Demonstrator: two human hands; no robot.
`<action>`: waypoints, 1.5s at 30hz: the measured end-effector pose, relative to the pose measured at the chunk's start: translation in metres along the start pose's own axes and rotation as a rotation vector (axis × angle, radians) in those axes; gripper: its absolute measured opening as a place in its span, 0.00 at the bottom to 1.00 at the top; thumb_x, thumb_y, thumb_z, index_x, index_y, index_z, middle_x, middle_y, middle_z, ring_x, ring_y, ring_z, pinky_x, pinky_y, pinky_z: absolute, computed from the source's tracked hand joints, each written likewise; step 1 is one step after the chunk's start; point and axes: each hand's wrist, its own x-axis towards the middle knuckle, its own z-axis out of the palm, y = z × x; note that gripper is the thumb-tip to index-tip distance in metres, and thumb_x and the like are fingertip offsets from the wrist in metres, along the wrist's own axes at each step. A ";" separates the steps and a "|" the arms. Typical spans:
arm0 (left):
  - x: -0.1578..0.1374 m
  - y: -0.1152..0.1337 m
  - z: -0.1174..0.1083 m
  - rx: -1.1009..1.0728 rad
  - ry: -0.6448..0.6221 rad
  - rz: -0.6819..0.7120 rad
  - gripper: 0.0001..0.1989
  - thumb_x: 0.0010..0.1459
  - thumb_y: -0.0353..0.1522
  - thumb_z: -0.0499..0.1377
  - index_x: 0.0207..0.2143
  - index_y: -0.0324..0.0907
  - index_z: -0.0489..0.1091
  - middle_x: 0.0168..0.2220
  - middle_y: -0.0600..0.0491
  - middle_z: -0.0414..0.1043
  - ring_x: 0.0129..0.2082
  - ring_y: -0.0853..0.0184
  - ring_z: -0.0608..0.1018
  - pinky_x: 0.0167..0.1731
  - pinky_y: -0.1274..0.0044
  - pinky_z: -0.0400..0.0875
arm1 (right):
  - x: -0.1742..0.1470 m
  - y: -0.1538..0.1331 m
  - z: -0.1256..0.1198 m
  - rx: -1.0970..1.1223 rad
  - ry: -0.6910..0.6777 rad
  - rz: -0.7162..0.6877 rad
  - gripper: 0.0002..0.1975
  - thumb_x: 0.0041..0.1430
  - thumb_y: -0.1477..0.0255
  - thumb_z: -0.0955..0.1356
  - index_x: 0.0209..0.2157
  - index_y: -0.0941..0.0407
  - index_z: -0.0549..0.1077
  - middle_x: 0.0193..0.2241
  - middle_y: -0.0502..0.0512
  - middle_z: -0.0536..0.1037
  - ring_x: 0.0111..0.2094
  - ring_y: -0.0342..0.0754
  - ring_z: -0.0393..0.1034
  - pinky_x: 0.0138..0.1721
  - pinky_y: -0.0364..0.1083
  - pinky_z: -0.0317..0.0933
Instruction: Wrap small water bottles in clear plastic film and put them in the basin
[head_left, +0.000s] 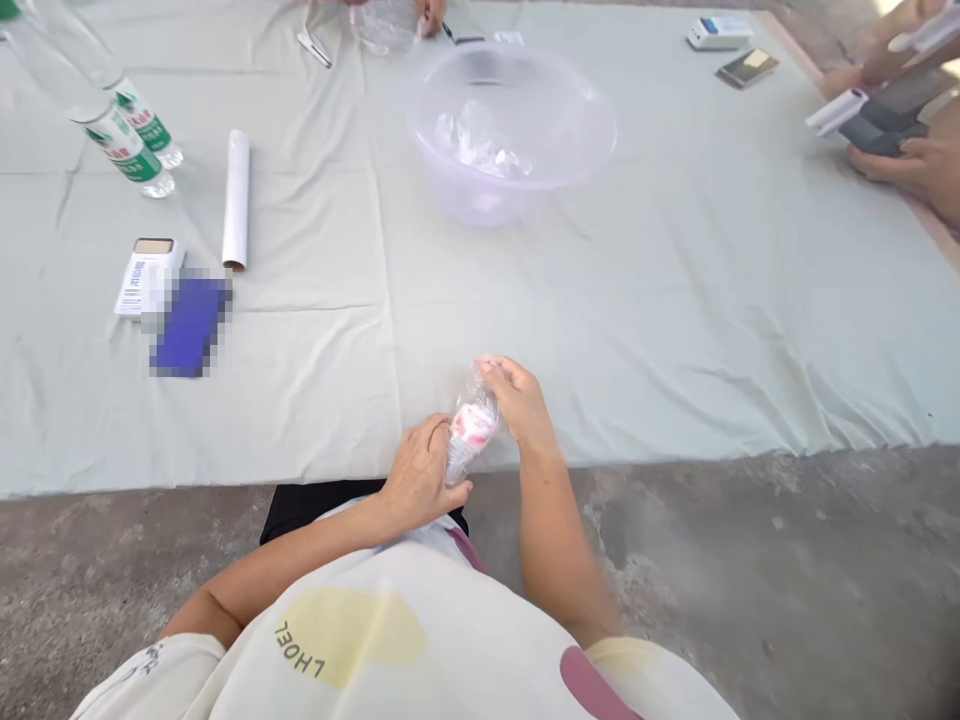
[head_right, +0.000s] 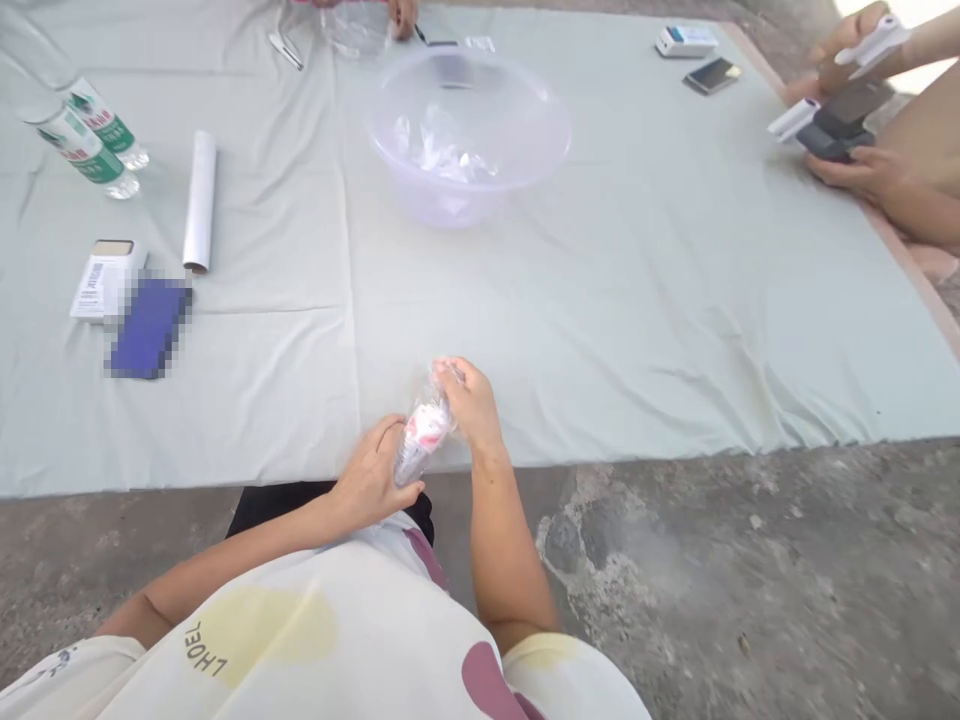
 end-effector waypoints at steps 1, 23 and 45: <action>-0.002 -0.002 -0.003 -0.051 0.011 -0.005 0.36 0.49 0.30 0.65 0.61 0.40 0.59 0.61 0.35 0.63 0.60 0.49 0.70 0.55 0.58 0.70 | -0.001 0.001 -0.001 0.109 -0.001 0.037 0.14 0.54 0.56 0.70 0.34 0.51 0.77 0.32 0.52 0.80 0.35 0.51 0.76 0.38 0.50 0.70; 0.081 -0.064 -0.095 -1.851 0.131 -0.546 0.12 0.50 0.37 0.68 0.36 0.41 0.74 0.37 0.51 0.76 0.34 0.65 0.78 0.34 0.74 0.72 | -0.028 -0.123 0.070 0.335 -0.161 -0.873 0.18 0.60 0.61 0.70 0.52 0.34 0.71 0.16 0.42 0.64 0.15 0.47 0.62 0.26 0.55 0.70; 0.100 -0.111 -0.098 -1.897 0.018 -0.376 0.27 0.58 0.48 0.64 0.55 0.43 0.70 0.49 0.42 0.76 0.49 0.55 0.78 0.45 0.65 0.72 | 0.194 -0.218 0.157 0.225 0.066 -0.778 0.22 0.62 0.42 0.61 0.40 0.46 0.68 0.17 0.44 0.63 0.21 0.45 0.61 0.34 0.51 0.65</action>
